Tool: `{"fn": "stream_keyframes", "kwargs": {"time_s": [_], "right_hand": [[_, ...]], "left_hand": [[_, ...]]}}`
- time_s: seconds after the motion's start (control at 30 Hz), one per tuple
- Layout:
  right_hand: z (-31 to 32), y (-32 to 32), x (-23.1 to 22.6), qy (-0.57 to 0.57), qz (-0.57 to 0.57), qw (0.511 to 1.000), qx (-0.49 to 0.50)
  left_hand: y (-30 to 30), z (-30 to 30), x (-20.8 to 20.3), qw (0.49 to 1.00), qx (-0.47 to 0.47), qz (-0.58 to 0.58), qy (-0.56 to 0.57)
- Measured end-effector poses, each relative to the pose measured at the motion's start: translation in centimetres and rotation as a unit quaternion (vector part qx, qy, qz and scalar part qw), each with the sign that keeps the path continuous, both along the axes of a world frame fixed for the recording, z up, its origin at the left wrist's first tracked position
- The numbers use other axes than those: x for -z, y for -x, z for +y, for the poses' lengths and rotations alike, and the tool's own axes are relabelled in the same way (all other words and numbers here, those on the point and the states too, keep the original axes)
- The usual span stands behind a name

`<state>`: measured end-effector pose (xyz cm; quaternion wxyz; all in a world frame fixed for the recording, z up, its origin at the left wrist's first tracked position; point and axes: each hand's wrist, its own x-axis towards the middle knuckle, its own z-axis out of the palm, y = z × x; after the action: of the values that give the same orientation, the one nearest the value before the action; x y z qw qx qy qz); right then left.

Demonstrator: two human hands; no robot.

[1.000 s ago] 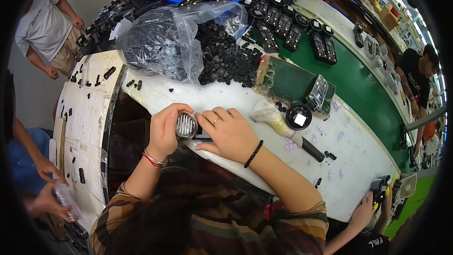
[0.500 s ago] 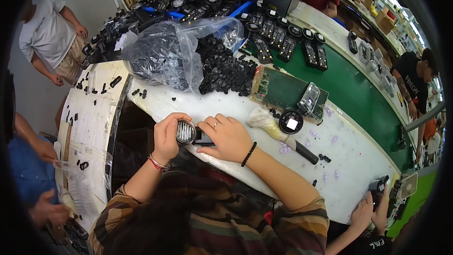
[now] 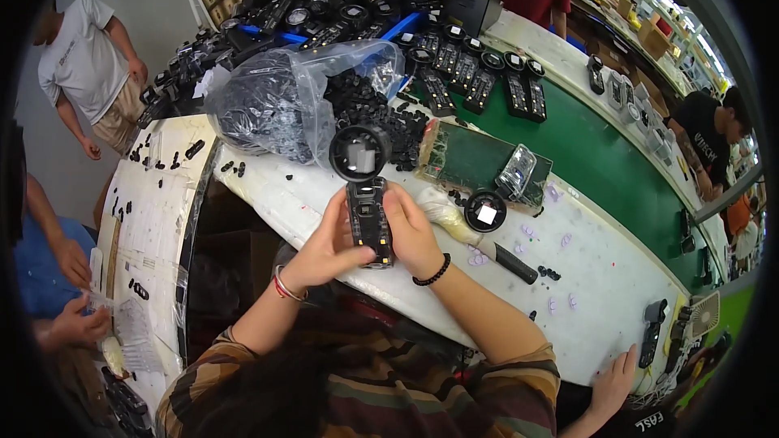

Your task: The person assembles handheld electronic devices by hand, fitting circuit boards, lenses, and small parts into plastic housings at a factory workbench.

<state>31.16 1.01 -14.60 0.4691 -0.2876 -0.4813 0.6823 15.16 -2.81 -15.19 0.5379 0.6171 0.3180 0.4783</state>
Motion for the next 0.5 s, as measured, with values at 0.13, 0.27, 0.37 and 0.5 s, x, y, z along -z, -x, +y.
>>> {"fn": "stream_keyframes", "kwargs": {"time_s": [0.13,0.27,0.37,0.5], "right_hand": [[0.4,-0.3,0.4,0.075,0.047,0.995,-0.046],[0.3,-0.3,0.0,0.025,0.046,0.995,-0.086],[0.4,-0.4,-0.1,0.035,0.062,0.991,-0.112],[0.4,-0.4,0.0,0.003,0.048,0.993,-0.107]], "left_hand": [[-0.3,0.4,-0.5,0.988,0.036,-0.106,0.110],[-0.4,0.2,0.1,0.988,0.015,-0.115,0.100],[-0.5,0.4,0.7,0.991,-0.001,-0.117,0.064],[-0.4,0.3,0.6,0.991,0.002,-0.121,0.061]]}}
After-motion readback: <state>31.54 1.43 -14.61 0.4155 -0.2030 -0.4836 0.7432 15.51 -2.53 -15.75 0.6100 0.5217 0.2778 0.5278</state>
